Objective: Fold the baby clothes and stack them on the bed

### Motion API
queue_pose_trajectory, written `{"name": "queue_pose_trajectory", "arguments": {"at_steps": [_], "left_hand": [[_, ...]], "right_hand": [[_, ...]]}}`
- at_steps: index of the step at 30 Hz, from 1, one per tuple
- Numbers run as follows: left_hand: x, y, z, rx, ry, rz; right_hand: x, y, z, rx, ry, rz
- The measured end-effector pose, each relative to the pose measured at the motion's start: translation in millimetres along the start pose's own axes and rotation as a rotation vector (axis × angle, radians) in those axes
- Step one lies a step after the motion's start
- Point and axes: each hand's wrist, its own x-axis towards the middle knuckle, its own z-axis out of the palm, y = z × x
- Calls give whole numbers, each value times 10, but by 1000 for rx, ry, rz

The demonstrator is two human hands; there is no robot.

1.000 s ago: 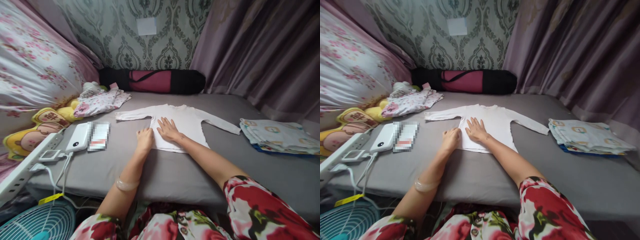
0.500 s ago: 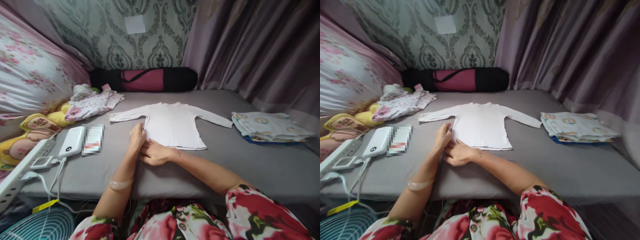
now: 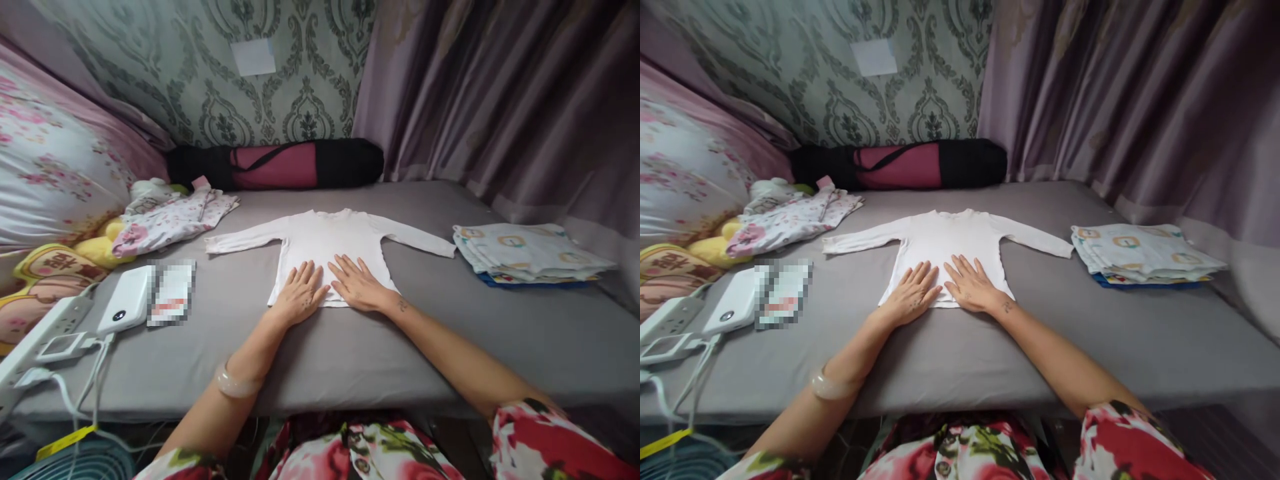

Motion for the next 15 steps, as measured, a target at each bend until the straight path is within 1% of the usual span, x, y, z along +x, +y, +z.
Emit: {"name": "queue_pose_trajectory", "arguments": {"at_steps": [3,4,6,8,9,11,13,15], "left_hand": [[-3,-19,-32,3,-11,5],[-2,-34,-51,1,16,-1],[4,-63,-86,6,122,-34],[12,-86,-100,21,208,-74],[15,-95,-96,27,203,-86],[21,-111,-69,37,117,-83],[25,-123,-34,48,40,-77],[28,-132,-10,59,24,-80]], "right_hand": [[-7,-18,-11,12,-26,-1],[-7,-8,-27,21,-31,-4],[-9,38,-51,24,3,25],[-14,99,-48,4,76,123],[-18,128,-35,-6,103,185],[-27,174,-5,-3,100,266],[-33,211,1,30,59,286],[-32,271,-55,78,30,249]]}}
